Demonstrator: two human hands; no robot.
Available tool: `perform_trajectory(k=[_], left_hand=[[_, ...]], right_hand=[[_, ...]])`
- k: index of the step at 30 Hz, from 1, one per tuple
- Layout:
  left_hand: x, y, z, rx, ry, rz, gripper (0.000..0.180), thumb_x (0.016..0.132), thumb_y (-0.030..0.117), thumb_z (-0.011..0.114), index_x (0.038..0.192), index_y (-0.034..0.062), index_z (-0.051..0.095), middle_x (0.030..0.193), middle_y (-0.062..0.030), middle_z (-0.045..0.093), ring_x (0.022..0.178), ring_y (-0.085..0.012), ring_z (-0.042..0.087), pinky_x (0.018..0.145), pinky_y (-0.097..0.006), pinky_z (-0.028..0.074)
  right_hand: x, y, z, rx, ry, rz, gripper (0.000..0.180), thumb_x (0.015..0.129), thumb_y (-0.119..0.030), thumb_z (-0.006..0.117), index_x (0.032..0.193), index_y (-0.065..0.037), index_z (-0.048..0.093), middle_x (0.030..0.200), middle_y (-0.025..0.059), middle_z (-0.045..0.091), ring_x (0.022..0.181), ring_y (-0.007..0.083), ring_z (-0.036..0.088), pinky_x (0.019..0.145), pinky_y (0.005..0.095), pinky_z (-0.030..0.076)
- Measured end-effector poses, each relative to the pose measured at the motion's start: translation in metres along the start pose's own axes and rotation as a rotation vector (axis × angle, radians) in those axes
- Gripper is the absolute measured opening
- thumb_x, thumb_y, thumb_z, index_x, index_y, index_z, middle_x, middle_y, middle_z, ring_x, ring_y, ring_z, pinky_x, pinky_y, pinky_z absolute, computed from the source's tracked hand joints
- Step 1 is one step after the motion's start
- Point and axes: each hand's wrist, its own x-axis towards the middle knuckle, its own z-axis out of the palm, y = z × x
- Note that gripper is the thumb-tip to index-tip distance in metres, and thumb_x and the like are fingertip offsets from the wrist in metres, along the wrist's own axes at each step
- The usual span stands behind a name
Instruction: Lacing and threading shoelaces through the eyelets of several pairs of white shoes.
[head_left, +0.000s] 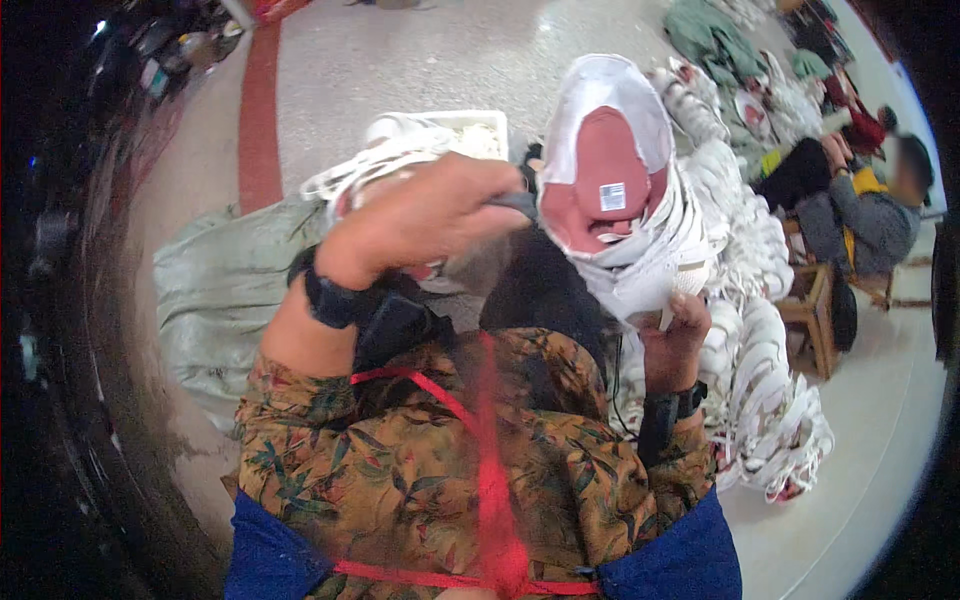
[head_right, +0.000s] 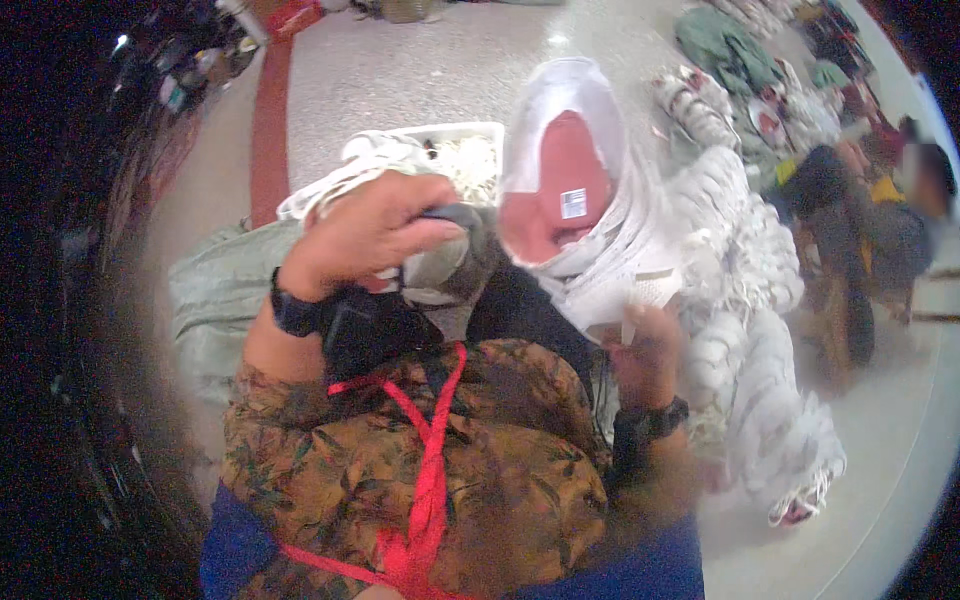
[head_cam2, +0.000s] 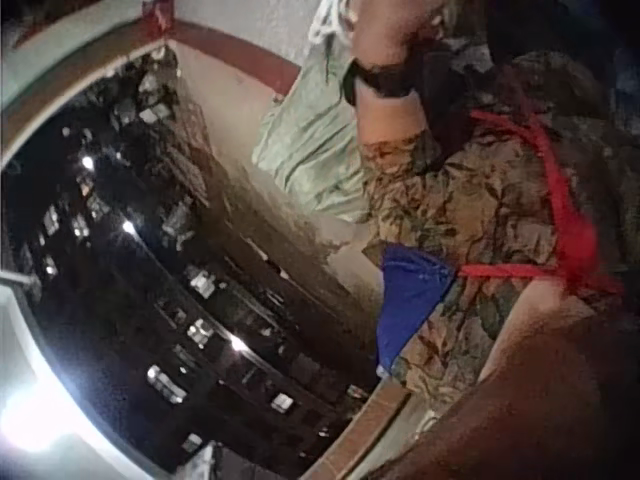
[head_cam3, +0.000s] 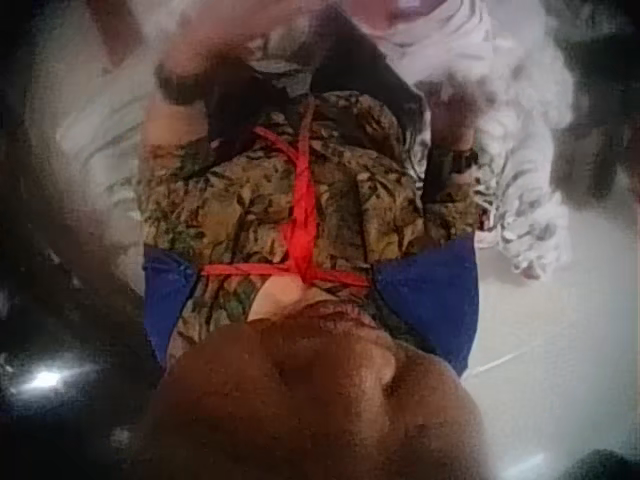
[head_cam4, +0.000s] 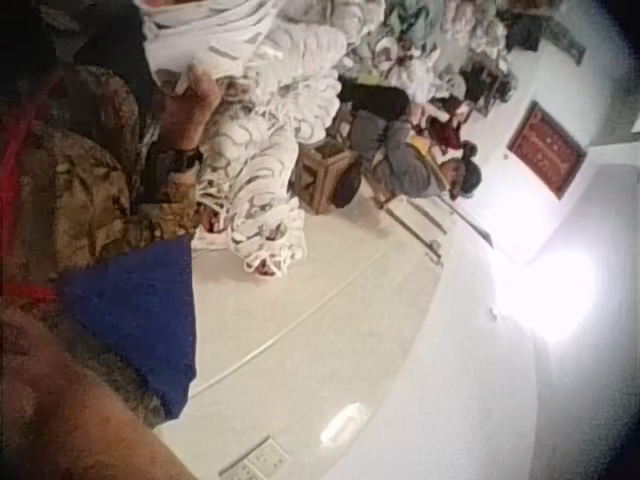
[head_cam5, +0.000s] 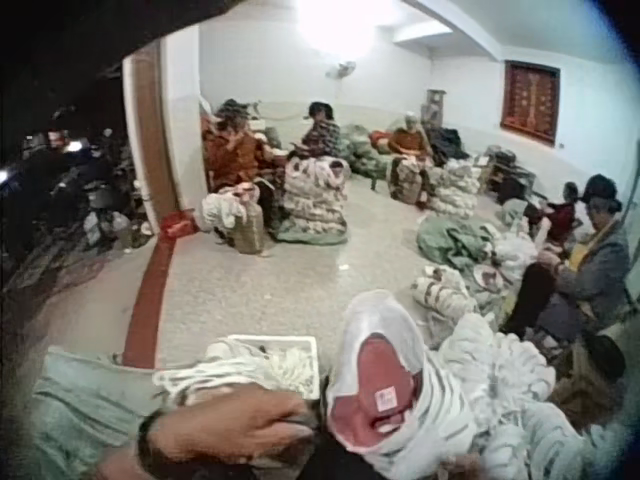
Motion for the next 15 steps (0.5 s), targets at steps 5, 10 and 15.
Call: perform_trajectory(k=[5, 10, 15], left_hand=[[-0.006, -0.003, 0.01, -0.03, 0.043, 0.121, 0.013, 0.079, 0.011, 0.057, 0.089, 0.0027, 0.06, 0.075, -0.0168, 0.06, 0.068, -0.0279, 0.06, 0.061, -0.036, 0.046], [-0.01, -0.002, 0.005, -0.049, -0.178, 0.031, 0.011, 0.078, 0.012, 0.056, 0.077, 0.0021, 0.062, 0.071, -0.0176, 0.06, 0.069, -0.0353, 0.059, 0.062, -0.04, 0.045], [-0.007, -0.007, 0.017, 0.048, -0.095, 0.152, 0.01, 0.066, 0.008, 0.057, 0.059, 0.0009, 0.056, 0.058, -0.0182, 0.054, 0.054, -0.033, 0.057, 0.051, -0.04, 0.043]], right_hand=[[0.035, -0.092, 0.033, 1.312, -0.357, 0.299, 0.081, 0.061, -0.026, 0.07, 0.128, -0.002, 0.033, 0.122, 0.013, 0.049, 0.107, 0.0268, 0.053, 0.086, 0.0356, 0.046], [0.038, -0.076, 0.036, 1.14, -0.656, 0.311, 0.092, 0.059, -0.027, 0.071, 0.134, 0.005, 0.029, 0.125, 0.0151, 0.049, 0.113, 0.0239, 0.049, 0.093, 0.0345, 0.041], [0.037, -0.074, 0.038, 1.231, -0.709, 0.364, 0.085, 0.059, -0.022, 0.072, 0.13, 0.005, 0.036, 0.119, 0.0144, 0.053, 0.105, 0.0241, 0.055, 0.09, 0.0342, 0.044]])
